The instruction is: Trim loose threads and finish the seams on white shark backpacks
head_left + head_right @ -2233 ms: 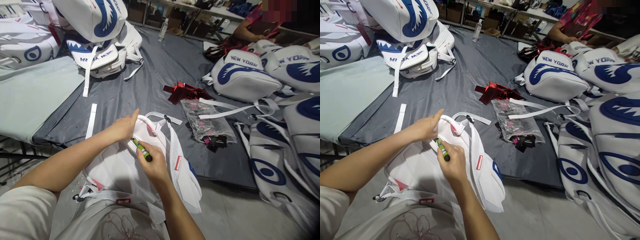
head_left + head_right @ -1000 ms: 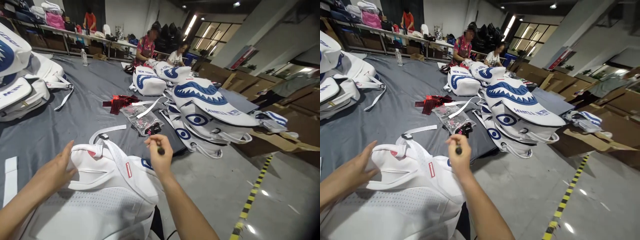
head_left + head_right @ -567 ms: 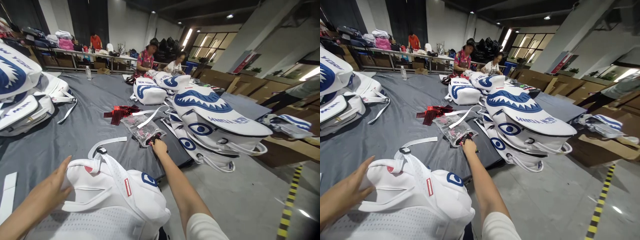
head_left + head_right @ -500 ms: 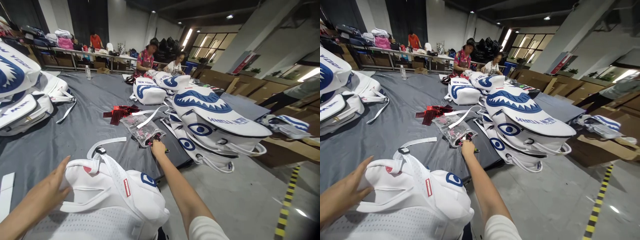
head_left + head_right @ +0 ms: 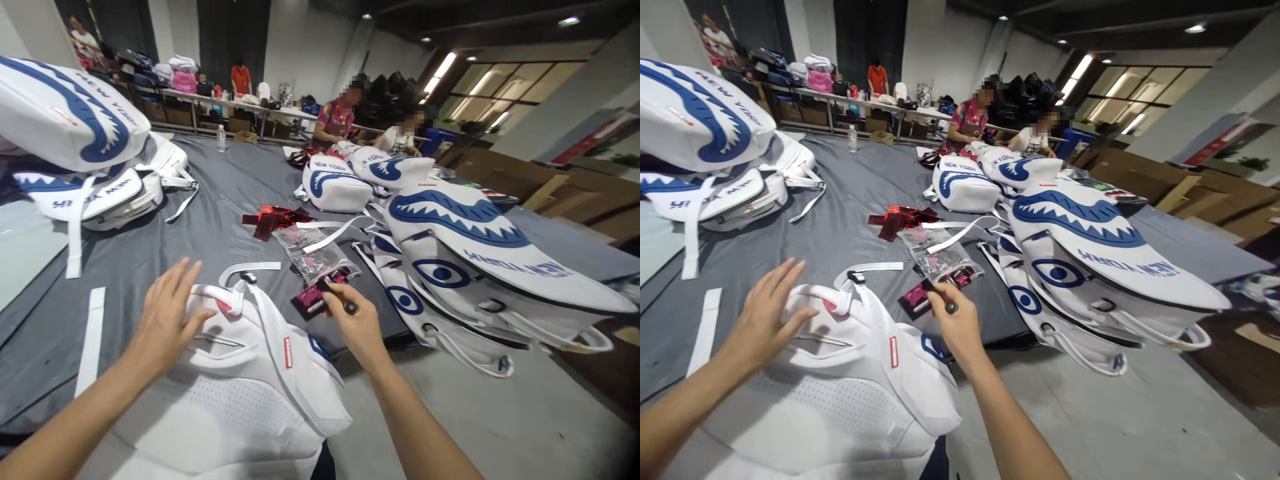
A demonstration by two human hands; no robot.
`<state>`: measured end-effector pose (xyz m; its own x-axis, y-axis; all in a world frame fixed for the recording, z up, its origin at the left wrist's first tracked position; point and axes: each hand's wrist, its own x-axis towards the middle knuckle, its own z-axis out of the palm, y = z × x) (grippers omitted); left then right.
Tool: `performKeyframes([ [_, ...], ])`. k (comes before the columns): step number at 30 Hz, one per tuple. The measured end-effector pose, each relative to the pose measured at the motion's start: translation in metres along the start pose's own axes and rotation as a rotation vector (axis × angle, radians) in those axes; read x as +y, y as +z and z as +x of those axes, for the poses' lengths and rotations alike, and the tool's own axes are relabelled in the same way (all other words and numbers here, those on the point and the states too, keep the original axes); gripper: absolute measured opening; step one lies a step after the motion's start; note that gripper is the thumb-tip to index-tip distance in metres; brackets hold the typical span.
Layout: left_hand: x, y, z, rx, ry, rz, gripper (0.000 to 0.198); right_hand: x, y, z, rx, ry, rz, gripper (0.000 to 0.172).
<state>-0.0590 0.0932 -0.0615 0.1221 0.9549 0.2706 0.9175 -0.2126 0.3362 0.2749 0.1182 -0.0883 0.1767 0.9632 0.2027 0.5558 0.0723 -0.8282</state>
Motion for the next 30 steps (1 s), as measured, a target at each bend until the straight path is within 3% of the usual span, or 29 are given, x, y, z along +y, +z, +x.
performKeyframes([
  [2, 0.028, -0.006, -0.011, 0.115, 0.137, -0.152, 0.053, -0.039, 0.004, -0.025, -0.161, -0.106, 0.153, 0.022],
  [4, 0.05, -0.009, -0.022, 0.039, 0.221, -0.381, 0.033, -0.069, 0.013, -0.045, -0.312, -0.186, 0.224, 0.015],
  [7, 0.062, -0.008, -0.04, -0.023, 0.145, -0.602, 0.011, -0.094, 0.03, -0.064, -0.434, -0.199, 0.332, 0.017],
  [11, 0.045, -0.013, -0.066, 0.094, 0.036, -0.616, 0.011, -0.101, 0.049, -0.074, -0.542, -0.257, 0.276, 0.016],
  [13, 0.029, -0.017, -0.079, 0.133, 0.08, -0.561, 0.012, -0.099, 0.055, -0.07, -0.437, -0.394, 0.132, 0.021],
  [15, 0.011, -0.02, -0.09, 0.224, 0.076, -0.412, 0.031, -0.098, 0.059, -0.061, -0.312, -0.507, -0.084, 0.02],
  [17, -0.008, -0.018, -0.098, 0.252, -0.028, -0.241, 0.053, -0.1, 0.065, -0.05, -0.313, -0.535, -0.312, 0.018],
  [20, -0.031, -0.008, -0.105, 0.066, -0.189, -0.134, 0.068, -0.108, 0.084, -0.039, -0.548, -0.511, -0.588, 0.019],
  [22, -0.038, 0.0, -0.107, -0.055, -0.215, -0.139, 0.066, -0.115, 0.102, -0.038, -0.71, -0.531, -0.726, 0.021],
  [26, -0.039, 0.005, -0.105, -0.111, -0.246, -0.14, 0.063, -0.124, 0.137, -0.043, -0.896, -0.583, -0.86, 0.023],
  [30, -0.037, 0.005, -0.102, -0.135, -0.275, -0.126, 0.061, -0.126, 0.142, -0.046, -0.946, -0.589, -0.887, 0.021],
])
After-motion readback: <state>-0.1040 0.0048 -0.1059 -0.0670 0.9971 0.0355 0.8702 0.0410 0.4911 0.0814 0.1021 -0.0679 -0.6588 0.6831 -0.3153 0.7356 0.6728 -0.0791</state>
